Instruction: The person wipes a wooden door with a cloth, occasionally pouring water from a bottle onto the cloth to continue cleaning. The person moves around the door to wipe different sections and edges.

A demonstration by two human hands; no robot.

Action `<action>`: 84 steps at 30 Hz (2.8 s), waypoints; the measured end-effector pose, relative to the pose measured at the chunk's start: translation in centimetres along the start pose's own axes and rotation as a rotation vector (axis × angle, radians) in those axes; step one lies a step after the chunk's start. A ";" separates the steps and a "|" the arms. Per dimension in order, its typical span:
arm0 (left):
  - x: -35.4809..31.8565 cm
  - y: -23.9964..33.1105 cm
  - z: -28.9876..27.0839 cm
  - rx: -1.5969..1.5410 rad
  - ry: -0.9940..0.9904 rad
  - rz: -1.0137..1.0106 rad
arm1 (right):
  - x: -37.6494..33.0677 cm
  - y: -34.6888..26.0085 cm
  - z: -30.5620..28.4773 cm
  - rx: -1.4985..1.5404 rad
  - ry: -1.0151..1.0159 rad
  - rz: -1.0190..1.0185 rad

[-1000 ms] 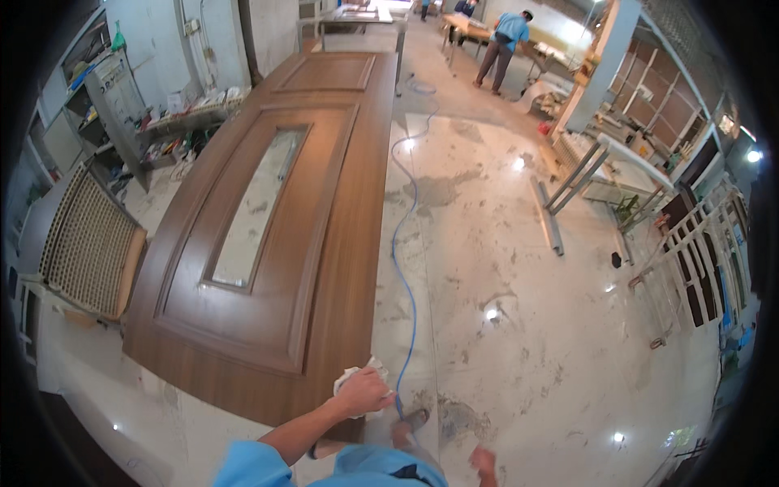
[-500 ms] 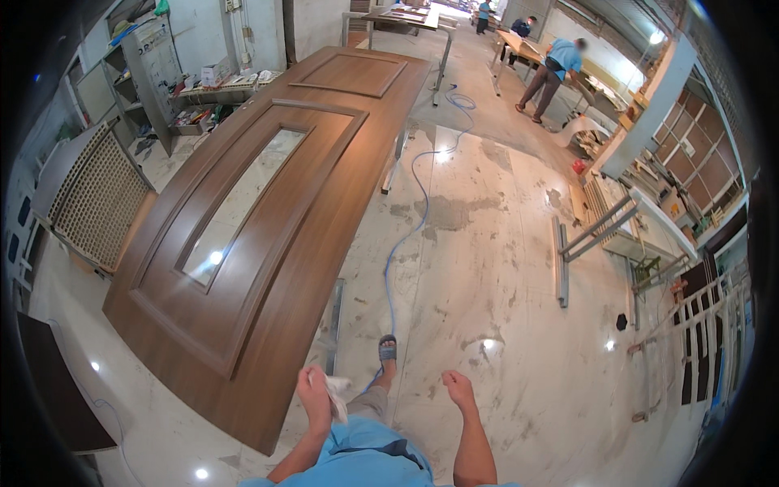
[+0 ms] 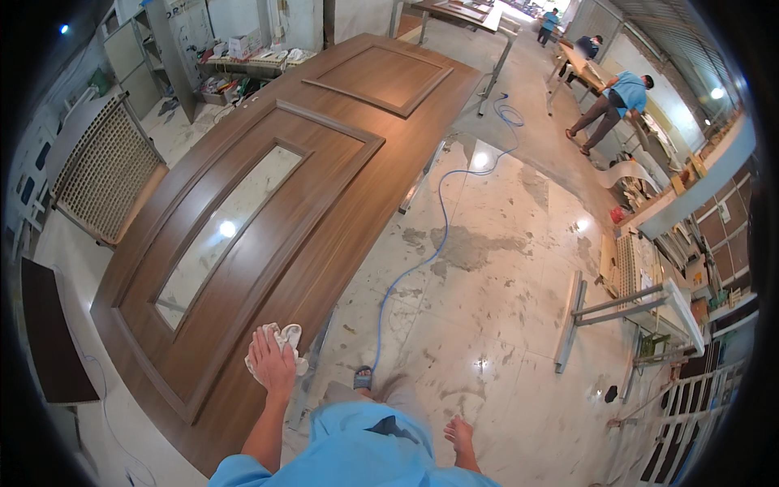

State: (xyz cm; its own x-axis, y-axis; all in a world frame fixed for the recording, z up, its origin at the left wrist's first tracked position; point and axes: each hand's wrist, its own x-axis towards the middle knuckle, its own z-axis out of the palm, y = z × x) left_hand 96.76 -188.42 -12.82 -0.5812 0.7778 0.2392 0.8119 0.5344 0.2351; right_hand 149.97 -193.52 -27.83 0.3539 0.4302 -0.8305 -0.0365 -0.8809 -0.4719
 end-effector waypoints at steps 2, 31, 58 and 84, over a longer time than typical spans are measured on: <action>1.1 2.0 1.7 -0.004 -0.022 -0.071 | 2.9 -4.6 2.3 -0.024 -0.083 -0.032; 67.1 50.9 29.8 -0.244 -0.256 0.637 | 33.9 -76.8 21.7 -0.590 -0.255 -0.117; 116.4 108.2 57.6 -0.283 0.019 0.740 | 67.8 -120.3 12.4 -0.204 -0.031 0.000; 147.2 187.9 73.4 -0.787 -0.364 1.013 | 102.3 -217.6 12.6 1.144 -1.033 -0.289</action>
State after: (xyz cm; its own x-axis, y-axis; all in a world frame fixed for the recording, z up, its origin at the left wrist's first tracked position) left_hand 167.83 50.78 -2.56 0.4036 0.8251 0.3953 0.5544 -0.5643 0.6117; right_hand 182.31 44.73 -13.86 -0.2772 0.9177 -0.2845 -0.9154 -0.3423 -0.2120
